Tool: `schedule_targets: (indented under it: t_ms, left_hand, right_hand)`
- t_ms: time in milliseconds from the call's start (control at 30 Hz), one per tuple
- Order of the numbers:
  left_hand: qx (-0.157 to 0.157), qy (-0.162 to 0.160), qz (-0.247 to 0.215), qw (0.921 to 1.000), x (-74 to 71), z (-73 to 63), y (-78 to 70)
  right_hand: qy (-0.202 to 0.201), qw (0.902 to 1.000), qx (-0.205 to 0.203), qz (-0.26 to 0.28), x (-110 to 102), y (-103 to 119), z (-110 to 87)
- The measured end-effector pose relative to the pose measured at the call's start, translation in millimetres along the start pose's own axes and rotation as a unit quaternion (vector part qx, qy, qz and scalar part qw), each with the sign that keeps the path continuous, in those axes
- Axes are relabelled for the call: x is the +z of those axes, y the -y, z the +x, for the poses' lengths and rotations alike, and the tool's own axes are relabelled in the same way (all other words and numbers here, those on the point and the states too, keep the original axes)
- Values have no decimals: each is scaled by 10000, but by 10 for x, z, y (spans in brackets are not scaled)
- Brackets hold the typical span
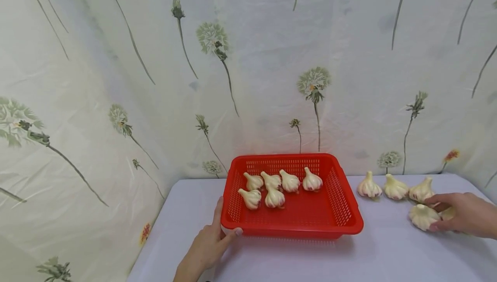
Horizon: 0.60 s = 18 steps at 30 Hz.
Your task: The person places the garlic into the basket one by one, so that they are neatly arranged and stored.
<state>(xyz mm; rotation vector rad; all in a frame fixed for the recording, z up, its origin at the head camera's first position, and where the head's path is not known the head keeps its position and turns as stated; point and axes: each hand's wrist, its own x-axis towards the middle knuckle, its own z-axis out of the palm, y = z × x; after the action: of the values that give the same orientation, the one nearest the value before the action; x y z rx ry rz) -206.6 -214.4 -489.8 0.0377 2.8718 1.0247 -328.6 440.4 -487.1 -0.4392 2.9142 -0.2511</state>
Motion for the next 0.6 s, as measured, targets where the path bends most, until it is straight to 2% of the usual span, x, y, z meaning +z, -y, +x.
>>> schedule_targets:
  t_ms: [200,433,600]
  left_hand:
    - [-15,24,-83,10000,-8,0,3]
    - [-11,10,-86,10000,-1,0,0]
    - [-12,14,-90,10000,-5,-2,-5]
  right_hand:
    - [245,9984,29,512,44,33,-17]
    - [412,9974,82,586,53,52,-4]
    - [342,9973,81,646,43,63,-15]
